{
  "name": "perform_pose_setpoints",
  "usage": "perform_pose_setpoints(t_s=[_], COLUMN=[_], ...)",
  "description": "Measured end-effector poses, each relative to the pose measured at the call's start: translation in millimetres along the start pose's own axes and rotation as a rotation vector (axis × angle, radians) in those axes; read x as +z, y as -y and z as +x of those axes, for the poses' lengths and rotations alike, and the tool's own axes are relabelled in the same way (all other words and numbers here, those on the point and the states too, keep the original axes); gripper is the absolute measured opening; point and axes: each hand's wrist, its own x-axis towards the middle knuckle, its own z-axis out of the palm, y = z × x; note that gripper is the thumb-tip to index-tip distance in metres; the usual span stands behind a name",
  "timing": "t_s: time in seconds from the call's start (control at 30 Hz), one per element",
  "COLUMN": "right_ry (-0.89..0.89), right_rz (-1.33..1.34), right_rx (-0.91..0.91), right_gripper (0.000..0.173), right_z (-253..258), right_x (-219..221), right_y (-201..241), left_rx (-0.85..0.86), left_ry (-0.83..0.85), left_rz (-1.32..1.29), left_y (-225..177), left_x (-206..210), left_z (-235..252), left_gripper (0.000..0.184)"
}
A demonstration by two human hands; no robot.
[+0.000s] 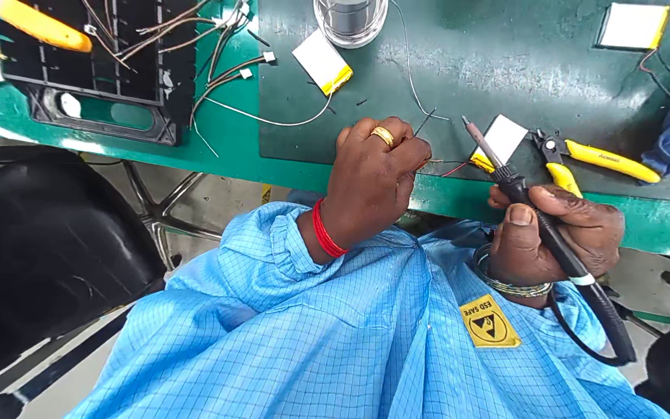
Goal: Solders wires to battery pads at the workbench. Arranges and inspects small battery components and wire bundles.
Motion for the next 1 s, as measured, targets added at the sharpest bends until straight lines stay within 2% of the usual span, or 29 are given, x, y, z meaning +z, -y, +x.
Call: perform_pose_setpoints(t_s=[0.73, 0.8, 0.9, 0.97, 1.0], right_ry=[0.042, 0.011, -0.097, -0.186, -0.230], right_rz=[0.010, -0.042, -0.290, -0.320, -0.295], right_rx=[0.006, -0.026, -0.118, -0.085, -0.013], right_gripper=[0.016, 0.016, 0.012, 0.008, 0.008], right_z=[1.0, 8.9, 37.0, 63.8, 75.7], right_x=[1.1, -14.0, -64.5, -107.9, -127.0], right_y=[3.2, 8.5, 13.3, 8.0, 2.6], left_rx=[0.022, 0.021, 0.018, 0.020, 0.019], left_ry=[-0.040, -0.031, -0.012, -0.019, -0.025], left_rz=[0.004, -0.002, 0.001, 0.001, 0.000], left_y=[3.2, 2.9, 4.4, 5.5, 6.0], left_x=[0.6, 1.2, 0.9, 2.0, 2.4], left_z=[-4.7, -5.2, -6.2, -6.6, -7.1], left_gripper=[0.016, 0.017, 0.020, 0.023, 0.024])
